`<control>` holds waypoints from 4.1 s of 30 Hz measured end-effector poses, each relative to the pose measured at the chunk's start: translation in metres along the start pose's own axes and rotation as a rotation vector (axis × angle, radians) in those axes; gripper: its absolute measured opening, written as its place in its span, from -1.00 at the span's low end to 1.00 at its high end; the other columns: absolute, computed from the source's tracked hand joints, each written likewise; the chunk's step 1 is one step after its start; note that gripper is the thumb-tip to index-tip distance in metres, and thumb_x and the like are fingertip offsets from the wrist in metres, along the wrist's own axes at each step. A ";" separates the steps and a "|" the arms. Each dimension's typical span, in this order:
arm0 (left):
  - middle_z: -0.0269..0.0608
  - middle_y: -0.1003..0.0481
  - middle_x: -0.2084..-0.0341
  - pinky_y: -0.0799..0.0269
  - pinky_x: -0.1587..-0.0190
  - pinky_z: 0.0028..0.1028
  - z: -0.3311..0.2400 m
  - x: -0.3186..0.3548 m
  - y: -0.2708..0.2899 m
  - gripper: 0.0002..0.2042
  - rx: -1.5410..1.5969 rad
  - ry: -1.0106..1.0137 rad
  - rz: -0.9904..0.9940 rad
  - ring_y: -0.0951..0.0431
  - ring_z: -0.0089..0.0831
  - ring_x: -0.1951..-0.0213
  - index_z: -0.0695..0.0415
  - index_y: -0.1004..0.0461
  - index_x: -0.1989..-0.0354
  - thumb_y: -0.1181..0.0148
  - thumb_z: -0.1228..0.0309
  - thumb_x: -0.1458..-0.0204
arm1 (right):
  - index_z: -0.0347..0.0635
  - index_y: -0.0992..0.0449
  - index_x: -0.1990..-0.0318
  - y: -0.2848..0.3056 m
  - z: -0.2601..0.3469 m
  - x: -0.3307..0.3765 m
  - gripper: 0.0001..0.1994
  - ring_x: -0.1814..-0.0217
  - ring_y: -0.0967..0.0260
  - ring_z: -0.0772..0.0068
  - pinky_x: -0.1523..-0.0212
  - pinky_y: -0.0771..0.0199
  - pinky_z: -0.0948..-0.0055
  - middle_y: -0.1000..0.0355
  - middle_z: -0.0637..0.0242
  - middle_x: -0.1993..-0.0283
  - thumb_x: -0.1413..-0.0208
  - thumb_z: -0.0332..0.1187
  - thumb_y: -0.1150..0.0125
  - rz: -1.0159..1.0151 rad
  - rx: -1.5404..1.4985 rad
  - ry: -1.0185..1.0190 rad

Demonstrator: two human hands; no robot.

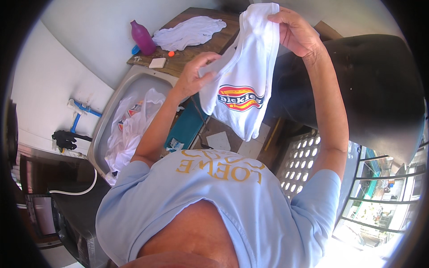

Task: The person washes white shirts by hand in a basin, applying liquid from a purple bottle to stains and scrubbing them before rinsing.

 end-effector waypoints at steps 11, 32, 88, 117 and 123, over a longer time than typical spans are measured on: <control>-0.23 -0.51 0.28 -0.37 0.02 -0.47 0.041 0.013 -0.056 -0.52 0.283 0.338 0.456 -0.48 -0.51 0.22 0.30 -0.36 -0.05 -0.21 0.54 0.13 | -0.27 -0.45 0.04 0.012 -0.024 0.015 -0.65 0.17 -0.50 0.43 -0.03 -0.45 0.47 -0.51 0.28 0.16 0.05 -0.45 -0.15 -0.023 0.046 0.046; 0.00 -0.50 0.10 -0.41 -0.08 -0.34 0.065 0.009 -0.011 -0.48 1.205 0.790 0.205 -0.53 -0.26 0.09 0.35 -0.33 -0.10 0.02 0.51 0.16 | -0.24 -0.46 0.01 0.045 -0.164 0.003 -0.58 0.01 -0.45 0.41 -0.16 -0.32 0.41 -0.51 0.28 0.07 -0.13 -0.08 -0.12 -0.087 -0.221 -0.068; 0.05 -0.40 -0.05 -0.38 -0.11 -0.32 0.108 0.087 0.086 -0.47 1.045 0.947 -0.100 -0.48 -0.19 -0.01 0.33 -0.24 -0.18 0.08 0.47 0.04 | -0.09 -0.38 -0.15 -0.090 -0.227 0.054 -0.51 0.38 -0.45 0.65 0.43 -0.53 0.62 -0.50 0.40 0.25 -0.24 0.04 0.07 0.195 -0.096 -0.275; -0.09 -0.51 0.09 -0.40 -0.04 -0.45 0.031 0.103 0.114 -0.53 0.622 0.771 -0.042 -0.51 -0.42 0.07 0.33 -0.39 -0.06 -0.02 0.53 0.13 | -0.20 -0.51 0.22 -0.048 -0.165 -0.068 -0.73 0.63 -0.06 0.86 0.62 -0.01 0.73 -0.30 0.63 0.56 -0.26 -0.19 -0.01 0.180 -0.074 -0.048; -0.06 -0.48 0.02 -0.34 -0.10 -0.46 0.033 0.100 0.123 -0.46 0.504 0.730 0.028 -0.49 -0.40 0.01 0.30 -0.37 -0.10 0.00 0.57 0.20 | -0.21 -0.50 0.19 -0.055 -0.160 -0.070 -0.75 0.44 -0.24 0.83 0.46 -0.19 0.75 -0.38 0.56 0.42 -0.28 -0.24 0.03 0.146 -0.054 -0.055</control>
Point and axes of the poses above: each hand's wrist, its own x-axis away from the middle knuckle, its own y-axis out of the back of the hand, z = x × y, the point moved 7 cm from there along -x, towards the middle knuckle
